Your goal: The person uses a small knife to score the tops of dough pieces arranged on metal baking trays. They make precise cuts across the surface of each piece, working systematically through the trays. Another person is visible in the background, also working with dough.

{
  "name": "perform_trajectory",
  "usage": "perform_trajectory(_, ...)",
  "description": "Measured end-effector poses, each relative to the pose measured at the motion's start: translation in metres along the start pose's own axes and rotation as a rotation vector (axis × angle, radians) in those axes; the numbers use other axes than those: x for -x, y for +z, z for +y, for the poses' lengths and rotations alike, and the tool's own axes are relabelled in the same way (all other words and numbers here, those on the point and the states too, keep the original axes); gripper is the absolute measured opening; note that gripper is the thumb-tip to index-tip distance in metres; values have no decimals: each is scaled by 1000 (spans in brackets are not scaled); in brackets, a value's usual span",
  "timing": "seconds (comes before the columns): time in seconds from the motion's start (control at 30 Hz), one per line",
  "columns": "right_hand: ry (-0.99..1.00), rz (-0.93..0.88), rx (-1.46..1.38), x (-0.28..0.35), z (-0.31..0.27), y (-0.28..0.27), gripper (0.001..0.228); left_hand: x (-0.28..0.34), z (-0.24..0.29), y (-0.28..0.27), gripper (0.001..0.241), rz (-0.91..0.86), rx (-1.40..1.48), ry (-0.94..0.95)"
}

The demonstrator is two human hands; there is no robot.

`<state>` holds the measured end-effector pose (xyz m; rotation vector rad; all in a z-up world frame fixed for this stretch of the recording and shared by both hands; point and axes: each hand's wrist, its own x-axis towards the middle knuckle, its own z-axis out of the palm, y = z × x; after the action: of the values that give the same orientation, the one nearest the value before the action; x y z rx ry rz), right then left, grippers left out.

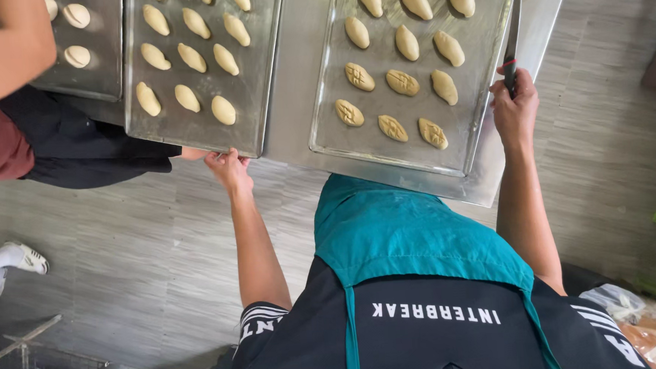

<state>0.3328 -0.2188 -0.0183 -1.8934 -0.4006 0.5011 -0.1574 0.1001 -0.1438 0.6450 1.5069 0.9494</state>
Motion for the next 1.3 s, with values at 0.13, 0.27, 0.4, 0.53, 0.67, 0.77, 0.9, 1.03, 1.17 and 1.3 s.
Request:
perform_trajectory(0.13,4,-29,2,6,12,-10,26,20,-15,1,45,-19,10,40)
perform_trajectory(0.27,14,-63,-40,7,27,-8,27,46,-26,11,48,-23,17,-7)
perform_trajectory(0.4,-47,-21,122,10,25,-4,24,83,-10,21,67,-12,-305,295)
perform_trajectory(0.53,-107,-32,112,22,0,20,35,126,44,70,63,-89,-475,516)
perform_trajectory(0.67,-65,-147,67,45,-26,48,42,146,57,137,60,-349,-570,790)
perform_trajectory(0.77,-152,-142,245,62,-46,57,38,153,52,187,52,-549,-587,998)
perform_trajectory(0.9,-118,-80,329,72,-58,50,39,163,39,247,48,-733,-740,1074)
perform_trajectory(1.03,-118,47,410,74,-57,31,35,177,23,294,49,-888,-753,1170)
perform_trajectory(1.17,-24,70,451,88,-55,16,34,184,15,331,49,-1074,-897,1150)
perform_trajectory(1.3,-249,7,434,110,-58,13,39,193,16,349,64,-1251,-1033,1211)
